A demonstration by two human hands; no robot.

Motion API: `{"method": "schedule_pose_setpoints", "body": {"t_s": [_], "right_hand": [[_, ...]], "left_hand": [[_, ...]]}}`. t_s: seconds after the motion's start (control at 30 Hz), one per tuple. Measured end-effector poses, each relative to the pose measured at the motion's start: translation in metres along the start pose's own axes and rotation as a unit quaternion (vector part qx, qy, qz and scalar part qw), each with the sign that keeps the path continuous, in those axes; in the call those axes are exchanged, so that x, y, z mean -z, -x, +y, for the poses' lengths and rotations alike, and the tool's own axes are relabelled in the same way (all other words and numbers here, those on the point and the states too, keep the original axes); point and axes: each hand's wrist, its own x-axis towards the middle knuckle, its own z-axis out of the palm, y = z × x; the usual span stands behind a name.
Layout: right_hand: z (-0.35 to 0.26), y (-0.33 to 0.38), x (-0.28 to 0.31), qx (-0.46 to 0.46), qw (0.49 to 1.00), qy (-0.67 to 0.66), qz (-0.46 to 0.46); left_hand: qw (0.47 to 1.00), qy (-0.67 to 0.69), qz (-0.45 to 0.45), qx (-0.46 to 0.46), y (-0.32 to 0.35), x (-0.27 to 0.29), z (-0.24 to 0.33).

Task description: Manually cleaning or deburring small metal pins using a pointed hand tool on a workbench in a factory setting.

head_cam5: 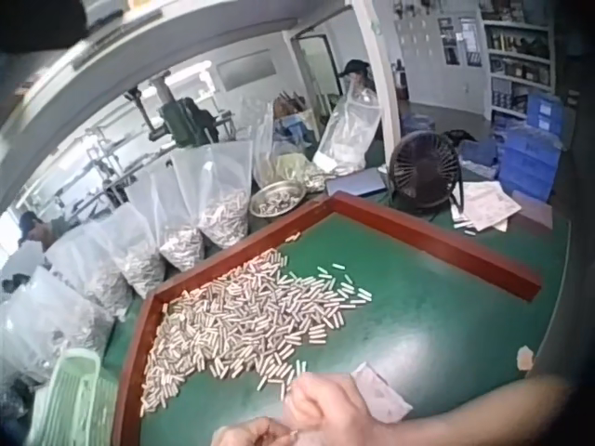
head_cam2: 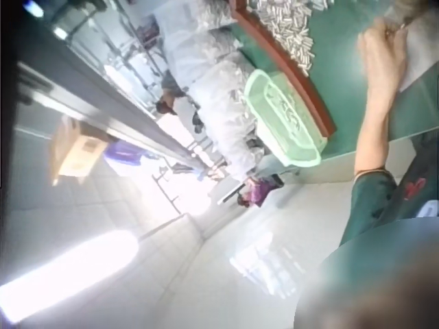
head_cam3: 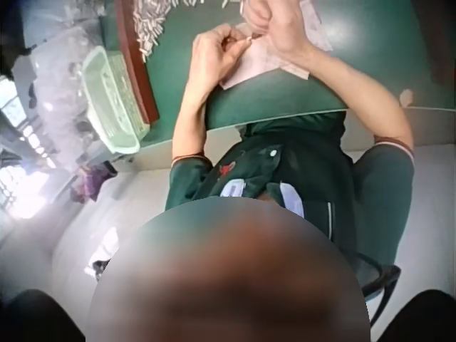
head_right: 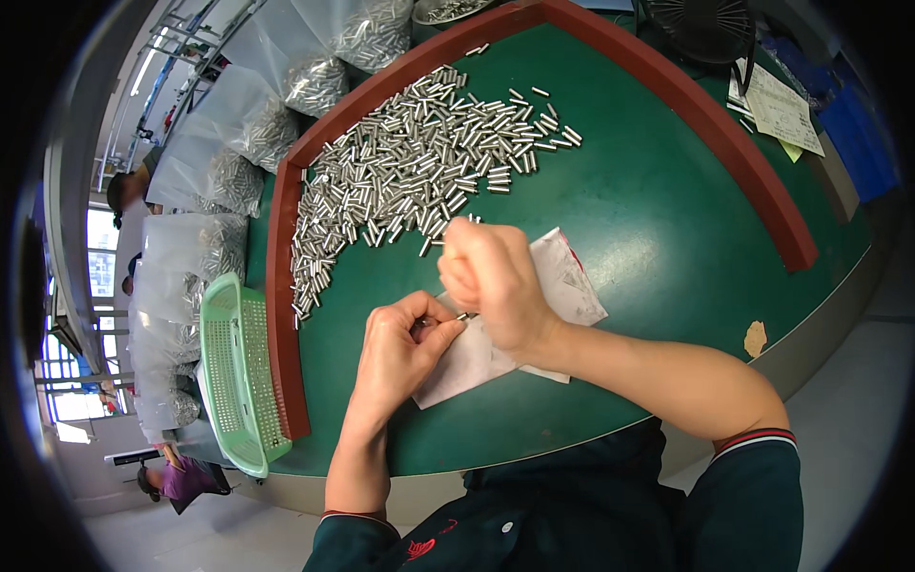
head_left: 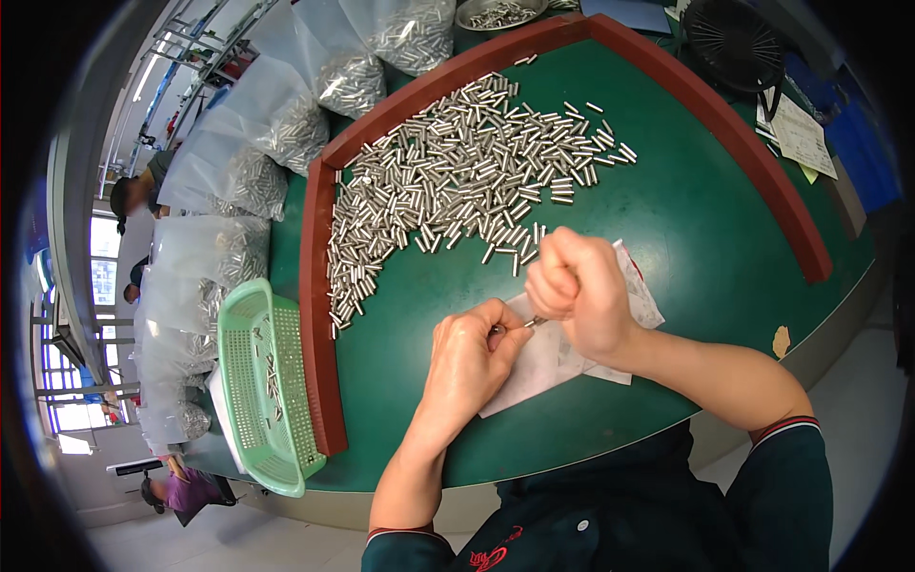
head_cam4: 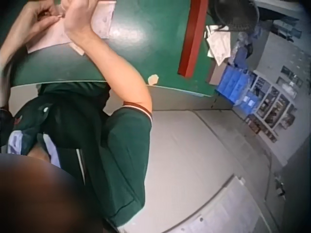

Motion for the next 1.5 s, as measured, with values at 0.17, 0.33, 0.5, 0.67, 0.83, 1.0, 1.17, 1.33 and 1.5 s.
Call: {"method": "schedule_pose_setpoints", "body": {"t_s": [0.17,0.33,0.5,0.67,0.83,1.0,1.17,1.33,1.5], "right_hand": [[-0.015,-0.002,0.003,0.028,0.999,-0.038,-0.020],[-0.005,0.000,0.008,0.019,0.999,-0.037,-0.028],[-0.004,-0.001,0.008,0.013,0.999,-0.019,-0.032],[-0.006,-0.001,0.010,0.012,0.999,-0.021,-0.025],[-0.005,-0.002,0.007,0.010,0.999,-0.020,-0.024],[-0.007,-0.001,0.007,0.009,1.000,-0.020,-0.020],[-0.006,-0.001,0.006,0.014,1.000,-0.015,-0.016],[-0.006,-0.002,0.008,0.008,1.000,-0.019,-0.010],[-0.007,-0.002,0.009,0.001,1.000,-0.021,-0.010]], "left_hand": [[0.924,0.375,-0.057,0.044,-0.005,0.012,-0.019],[0.750,0.645,-0.128,0.072,-0.014,0.016,-0.034],[0.743,0.653,-0.111,0.099,-0.016,0.019,-0.036],[0.756,0.640,-0.084,0.105,-0.018,0.017,-0.027],[0.845,0.531,0.009,0.054,-0.029,0.023,-0.039],[0.986,0.007,0.164,-0.021,-0.042,0.006,-0.023],[0.984,-0.109,0.131,-0.049,-0.042,0.002,-0.017],[0.980,0.168,0.106,-0.024,-0.033,0.005,-0.024],[0.801,0.593,-0.024,0.084,-0.022,0.021,-0.028]]}}
